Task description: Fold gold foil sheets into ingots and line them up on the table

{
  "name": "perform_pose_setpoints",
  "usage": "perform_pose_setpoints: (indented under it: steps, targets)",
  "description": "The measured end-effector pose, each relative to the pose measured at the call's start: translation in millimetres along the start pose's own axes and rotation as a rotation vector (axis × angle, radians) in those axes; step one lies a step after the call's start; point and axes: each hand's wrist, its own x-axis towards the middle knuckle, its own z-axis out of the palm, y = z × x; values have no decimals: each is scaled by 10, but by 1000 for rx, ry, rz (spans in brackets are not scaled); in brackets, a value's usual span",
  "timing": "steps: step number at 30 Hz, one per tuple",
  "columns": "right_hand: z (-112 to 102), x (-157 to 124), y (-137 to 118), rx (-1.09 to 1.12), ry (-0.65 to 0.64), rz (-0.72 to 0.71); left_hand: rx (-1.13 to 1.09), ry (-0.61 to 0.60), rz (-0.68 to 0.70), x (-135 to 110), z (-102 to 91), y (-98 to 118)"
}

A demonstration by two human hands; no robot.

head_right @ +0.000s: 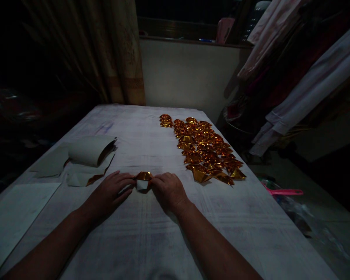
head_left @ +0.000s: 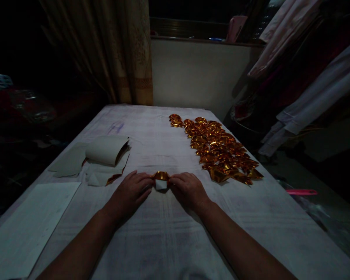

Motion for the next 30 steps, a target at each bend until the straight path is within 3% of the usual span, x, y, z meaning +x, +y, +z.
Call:
perform_pose_setpoints:
  steps: [18,30]
  targets:
    - [24,20,-26,-51,-9,-72,95,83,31,41,44,79]
    - [10,-16,-58,-44,-20,60,161,96,50,101,-4,174]
